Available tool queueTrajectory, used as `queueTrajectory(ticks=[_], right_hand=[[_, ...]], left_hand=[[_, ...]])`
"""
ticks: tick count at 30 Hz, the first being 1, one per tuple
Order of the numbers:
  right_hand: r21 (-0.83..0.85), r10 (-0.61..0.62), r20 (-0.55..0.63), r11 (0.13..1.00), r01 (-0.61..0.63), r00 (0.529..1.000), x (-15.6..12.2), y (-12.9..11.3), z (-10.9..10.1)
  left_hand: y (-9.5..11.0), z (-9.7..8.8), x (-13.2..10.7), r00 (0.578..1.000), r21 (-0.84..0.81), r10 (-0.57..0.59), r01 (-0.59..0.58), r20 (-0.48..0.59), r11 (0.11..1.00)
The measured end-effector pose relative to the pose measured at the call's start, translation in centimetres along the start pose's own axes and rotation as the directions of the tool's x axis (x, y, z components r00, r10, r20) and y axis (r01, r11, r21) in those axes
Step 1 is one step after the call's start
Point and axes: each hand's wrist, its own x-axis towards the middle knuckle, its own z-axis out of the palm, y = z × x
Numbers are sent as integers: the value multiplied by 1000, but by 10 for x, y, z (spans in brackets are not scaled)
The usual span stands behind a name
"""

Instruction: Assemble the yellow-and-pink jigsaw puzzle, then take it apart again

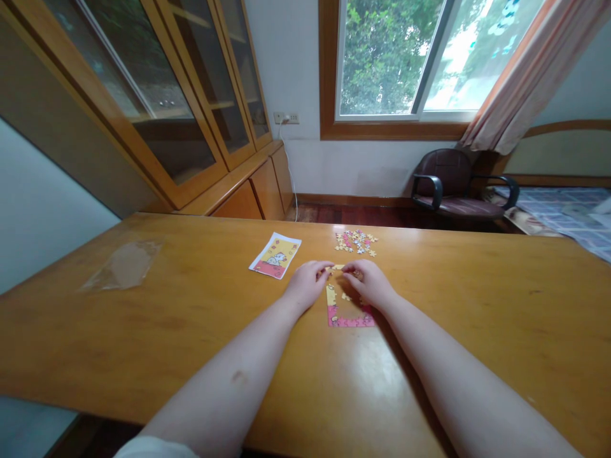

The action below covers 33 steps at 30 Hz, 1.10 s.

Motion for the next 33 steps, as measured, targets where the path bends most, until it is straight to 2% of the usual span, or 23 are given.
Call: queueTrajectory(ticks=[7, 11, 16, 21, 33], right_hand=[[-39, 23, 12, 999, -22, 1000, 1, 4, -2], [-55, 23, 22, 998, -22, 999, 1, 3, -2], [-74, 30, 42, 997, -27, 999, 1, 1, -3], [-79, 40, 49, 996, -37, 998, 1, 0, -4], [-83, 30, 73, 996, -24, 997, 1, 1, -3]], left_hand=[[0, -4, 2, 990, 12, -131, 130, 44, 991], [-2, -2, 3, 988, 41, -139, 136, 68, 990], [-7, -2, 5, 996, 145, -77, 71, 33, 987], [-7, -3, 4, 993, 209, -108, 95, 49, 973], [-9, -1, 5, 991, 220, -125, 113, 39, 969]])
